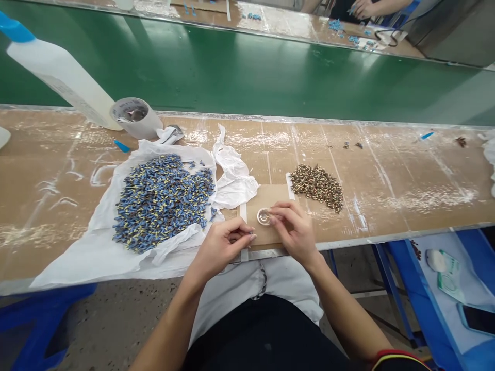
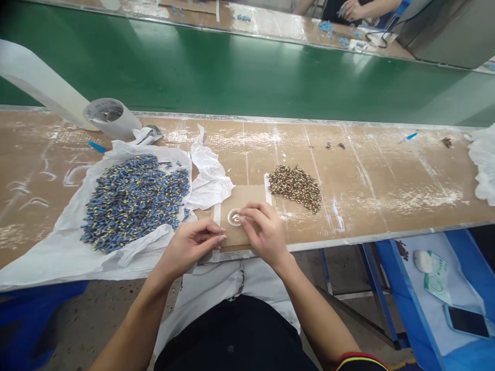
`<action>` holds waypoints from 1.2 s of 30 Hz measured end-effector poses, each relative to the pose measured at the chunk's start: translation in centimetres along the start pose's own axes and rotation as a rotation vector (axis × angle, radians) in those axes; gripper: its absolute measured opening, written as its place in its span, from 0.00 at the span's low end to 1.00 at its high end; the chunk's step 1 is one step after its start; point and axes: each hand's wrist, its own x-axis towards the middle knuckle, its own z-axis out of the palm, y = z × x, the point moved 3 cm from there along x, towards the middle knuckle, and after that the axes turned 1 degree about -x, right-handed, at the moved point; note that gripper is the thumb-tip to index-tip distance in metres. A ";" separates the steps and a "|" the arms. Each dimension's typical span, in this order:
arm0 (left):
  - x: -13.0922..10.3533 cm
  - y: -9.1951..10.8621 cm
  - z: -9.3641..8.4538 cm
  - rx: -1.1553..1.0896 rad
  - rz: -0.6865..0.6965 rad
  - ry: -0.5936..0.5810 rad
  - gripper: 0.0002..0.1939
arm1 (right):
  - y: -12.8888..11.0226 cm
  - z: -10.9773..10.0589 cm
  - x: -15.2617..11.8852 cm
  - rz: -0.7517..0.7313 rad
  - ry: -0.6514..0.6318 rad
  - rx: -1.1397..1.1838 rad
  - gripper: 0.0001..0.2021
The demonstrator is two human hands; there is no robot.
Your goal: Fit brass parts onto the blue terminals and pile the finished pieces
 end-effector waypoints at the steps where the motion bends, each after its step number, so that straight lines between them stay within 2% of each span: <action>1: 0.0 0.0 0.0 0.007 0.004 0.001 0.10 | 0.2 -0.1 0.0 -0.006 0.006 -0.005 0.09; 3: 0.0 0.1 -0.1 0.026 0.014 0.005 0.10 | 0.8 -1.0 0.2 -0.001 0.057 -0.038 0.10; 6: 0.0 0.3 -0.2 0.046 0.030 0.005 0.10 | 2.5 -3.2 0.7 0.089 0.143 -0.162 0.08; 10: 0.0 0.4 -0.2 0.070 0.047 0.004 0.10 | 4.8 -5.3 1.6 0.167 0.110 -0.286 0.09; 15: 0.0 0.2 -0.2 0.086 0.075 0.012 0.10 | 5.5 -4.8 2.3 0.117 -0.010 -0.389 0.11; 21: -0.1 0.0 -0.2 0.119 0.071 0.017 0.10 | 5.1 -4.0 2.9 0.071 -0.057 -0.538 0.11; 26: -0.1 0.2 -0.1 0.125 0.068 0.017 0.10 | 5.0 -3.9 3.7 0.093 -0.097 -0.549 0.09; 36: -0.1 0.2 -0.1 0.134 0.072 0.005 0.08 | 3.0 -3.8 4.3 0.087 -0.319 -0.786 0.12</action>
